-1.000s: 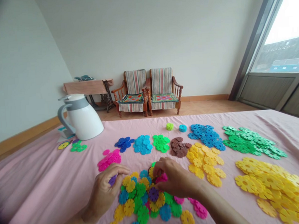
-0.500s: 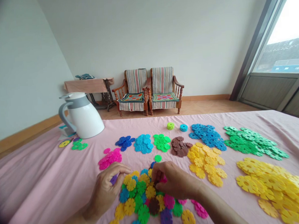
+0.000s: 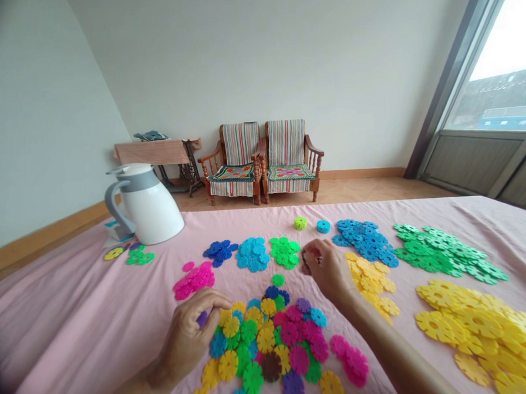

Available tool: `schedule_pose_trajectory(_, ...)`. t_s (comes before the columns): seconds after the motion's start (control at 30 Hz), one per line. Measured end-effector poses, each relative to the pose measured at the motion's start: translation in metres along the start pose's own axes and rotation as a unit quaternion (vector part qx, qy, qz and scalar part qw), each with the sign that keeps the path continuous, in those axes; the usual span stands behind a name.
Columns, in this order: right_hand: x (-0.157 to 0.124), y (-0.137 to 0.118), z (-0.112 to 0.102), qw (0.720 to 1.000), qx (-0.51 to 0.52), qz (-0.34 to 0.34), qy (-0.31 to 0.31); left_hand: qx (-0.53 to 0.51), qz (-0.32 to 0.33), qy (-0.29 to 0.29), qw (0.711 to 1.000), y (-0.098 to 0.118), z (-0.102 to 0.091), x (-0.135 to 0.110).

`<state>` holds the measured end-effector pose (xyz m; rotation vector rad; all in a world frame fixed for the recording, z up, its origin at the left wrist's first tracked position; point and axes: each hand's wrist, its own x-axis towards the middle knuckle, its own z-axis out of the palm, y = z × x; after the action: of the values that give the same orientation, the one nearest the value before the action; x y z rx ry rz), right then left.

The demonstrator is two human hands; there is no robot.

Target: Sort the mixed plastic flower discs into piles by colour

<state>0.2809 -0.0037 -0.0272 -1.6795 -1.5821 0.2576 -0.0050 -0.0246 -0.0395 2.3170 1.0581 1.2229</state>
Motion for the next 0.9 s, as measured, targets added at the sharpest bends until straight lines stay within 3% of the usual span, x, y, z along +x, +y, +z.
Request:
schedule_pose_trajectory(0.13, -0.02, -0.024, 0.015, 0.975, 0.022, -0.157, -0.158, -0.001, 0.0, -0.007, 1.0, -0.001, 0.0, -0.001)
schedule_pose_trajectory(0.23, -0.032, -0.039, 0.02, 0.95, 0.001, -0.225, -0.217, -0.001, -0.003, -0.009, 1.0, -0.001, -0.001, -0.002)
schedule_pose_trajectory(0.6, -0.032, -0.039, 0.016, 0.962, -0.016, -0.174, -0.21, -0.002, -0.009, -0.014, 1.0, 0.0, 0.001, 0.0)
schedule_pose_trajectory(0.9, -0.032, -0.052, 0.016, 0.949, -0.041, -0.15, -0.273, 0.002, -0.005, -0.011, 1.0, 0.002, -0.001, 0.0)
